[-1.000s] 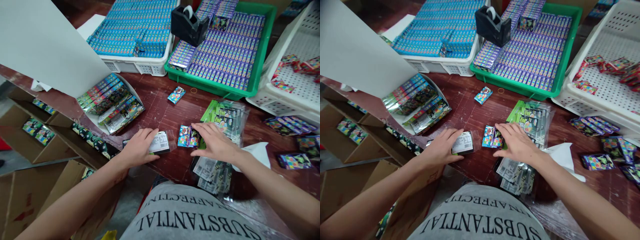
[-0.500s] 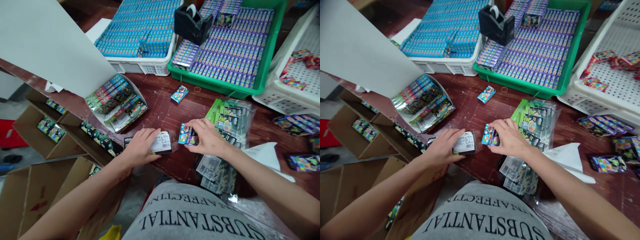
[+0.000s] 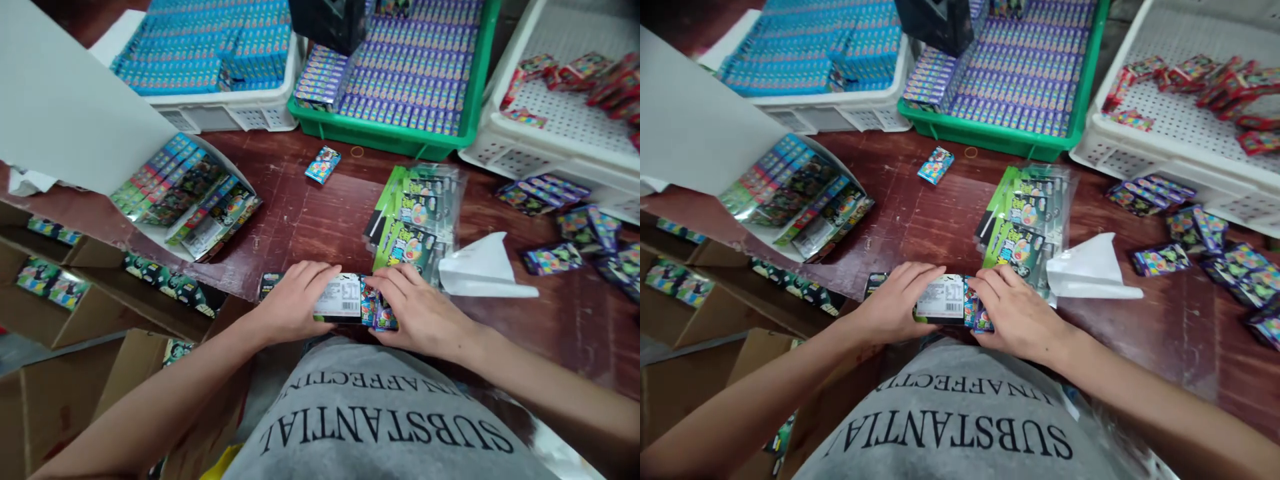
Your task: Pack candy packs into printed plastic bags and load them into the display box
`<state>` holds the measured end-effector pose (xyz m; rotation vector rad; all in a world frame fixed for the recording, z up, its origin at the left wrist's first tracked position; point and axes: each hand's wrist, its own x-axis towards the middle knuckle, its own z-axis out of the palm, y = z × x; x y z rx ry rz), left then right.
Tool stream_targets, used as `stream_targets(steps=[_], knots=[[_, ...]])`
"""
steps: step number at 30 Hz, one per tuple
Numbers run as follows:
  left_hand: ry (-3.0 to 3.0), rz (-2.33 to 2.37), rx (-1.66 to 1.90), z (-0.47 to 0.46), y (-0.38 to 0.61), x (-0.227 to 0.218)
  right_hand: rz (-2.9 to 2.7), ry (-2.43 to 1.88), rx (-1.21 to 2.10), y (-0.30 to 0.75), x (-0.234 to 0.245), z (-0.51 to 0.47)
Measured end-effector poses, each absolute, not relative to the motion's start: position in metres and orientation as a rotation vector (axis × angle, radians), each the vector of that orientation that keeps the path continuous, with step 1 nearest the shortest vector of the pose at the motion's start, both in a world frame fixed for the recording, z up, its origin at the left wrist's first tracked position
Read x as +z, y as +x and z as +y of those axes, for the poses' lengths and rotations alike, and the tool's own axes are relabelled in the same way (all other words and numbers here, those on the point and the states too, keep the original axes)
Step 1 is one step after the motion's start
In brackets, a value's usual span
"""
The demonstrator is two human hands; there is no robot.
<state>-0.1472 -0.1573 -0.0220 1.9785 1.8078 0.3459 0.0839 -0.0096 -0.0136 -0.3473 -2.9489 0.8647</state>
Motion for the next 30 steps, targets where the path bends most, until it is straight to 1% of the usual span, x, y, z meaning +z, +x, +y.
stream_targets(steps=[6, 11, 15, 18, 20, 24, 30], knots=[[2.064, 1.657, 0.339, -0.131, -0.107, -0.033, -2.786, -0.841, 0.827, 0.15, -0.021, -0.036], [2.206, 1.354, 0.264, -0.1, -0.057, -0.037, -2.801, -0.782, 0.941, 0.205, -0.026, -0.039], [2.263, 1.352, 0.245, -0.071, -0.012, -0.04, -2.692, -0.981, 0.938, 0.264, -0.026, -0.028], [2.294, 1.366, 0.204, -0.056, 0.011, -0.039, -2.659, -1.014, 1.043, 0.307, -0.029, -0.022], [2.299, 1.37, 0.177, -0.049, 0.021, -0.038, -2.627, -1.029, 1.027, 0.328, -0.033, -0.018], [2.29, 1.322, 0.141, -0.041, 0.041, -0.035, -2.63, -1.015, 0.859, 0.345, -0.04, -0.008], [2.267, 1.313, 0.129, -0.035, 0.068, -0.036, -2.626, -0.847, 0.956, 0.346, -0.049, 0.002]])
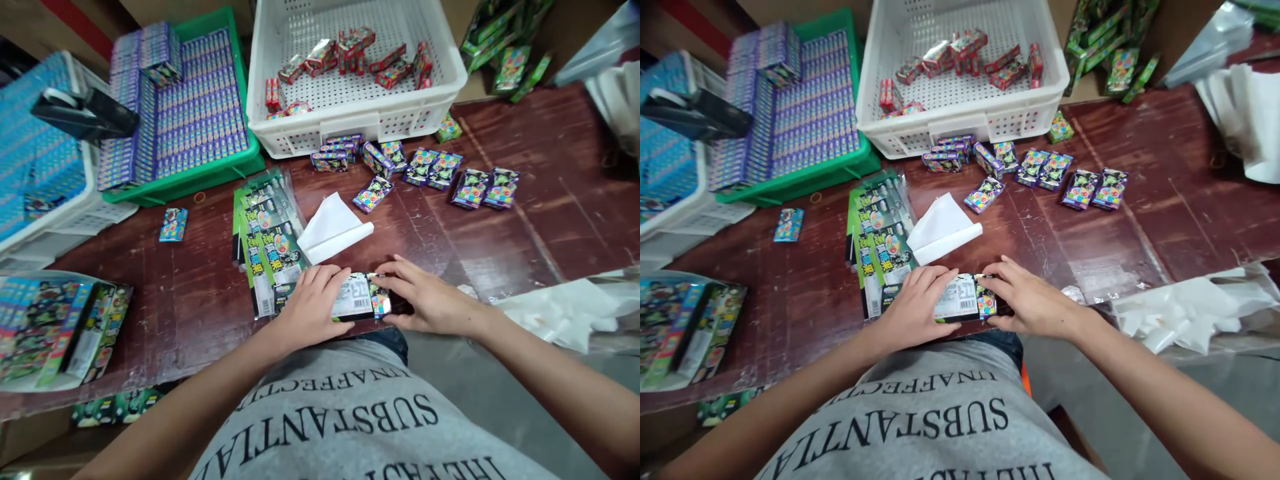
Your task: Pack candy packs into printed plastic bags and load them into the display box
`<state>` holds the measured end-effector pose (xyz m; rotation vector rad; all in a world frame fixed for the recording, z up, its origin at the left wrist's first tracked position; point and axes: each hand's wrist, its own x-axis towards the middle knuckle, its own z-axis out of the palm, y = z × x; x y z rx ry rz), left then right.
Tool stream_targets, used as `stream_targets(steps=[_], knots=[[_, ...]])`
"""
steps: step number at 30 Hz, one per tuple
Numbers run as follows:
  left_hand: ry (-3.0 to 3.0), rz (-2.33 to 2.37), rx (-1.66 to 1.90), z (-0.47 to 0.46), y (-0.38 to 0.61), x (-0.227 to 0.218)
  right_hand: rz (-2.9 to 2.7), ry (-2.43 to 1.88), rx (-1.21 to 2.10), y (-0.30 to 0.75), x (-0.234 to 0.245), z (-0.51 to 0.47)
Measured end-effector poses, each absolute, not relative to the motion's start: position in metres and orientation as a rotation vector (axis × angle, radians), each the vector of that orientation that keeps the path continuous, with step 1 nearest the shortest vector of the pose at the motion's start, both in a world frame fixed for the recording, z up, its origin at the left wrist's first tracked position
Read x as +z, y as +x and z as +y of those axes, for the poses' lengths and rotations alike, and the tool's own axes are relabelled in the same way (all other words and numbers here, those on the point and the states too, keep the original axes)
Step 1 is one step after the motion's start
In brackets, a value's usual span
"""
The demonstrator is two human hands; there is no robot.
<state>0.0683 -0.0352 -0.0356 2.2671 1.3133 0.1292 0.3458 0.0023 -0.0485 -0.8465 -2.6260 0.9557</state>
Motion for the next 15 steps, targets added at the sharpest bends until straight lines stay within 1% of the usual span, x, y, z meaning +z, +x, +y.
stream_targets(steps=[4, 6, 8, 10, 13, 15], knots=[[2.267, 1.312, 0.12, -0.037, 0.079, -0.035, -2.552, -0.877, 1.038, 0.342, -0.053, -0.013], [2.286, 1.316, 0.099, -0.037, 0.082, -0.033, -2.438, -0.95, 1.111, 0.339, -0.053, -0.02], [2.337, 1.299, 0.095, -0.034, 0.083, -0.028, -2.318, -1.005, 1.118, 0.341, -0.051, -0.017], [2.42, 1.263, 0.148, -0.02, 0.081, -0.018, -2.22, -1.065, 0.98, 0.353, -0.046, 0.004], [2.592, 1.242, 0.3, 0.027, 0.075, 0.001, -2.06, -1.254, 0.545, 0.39, -0.037, 0.072], [2.69, 1.268, 0.318, 0.072, 0.077, 0.01, -1.998, -1.393, 0.261, 0.42, -0.032, 0.139]])
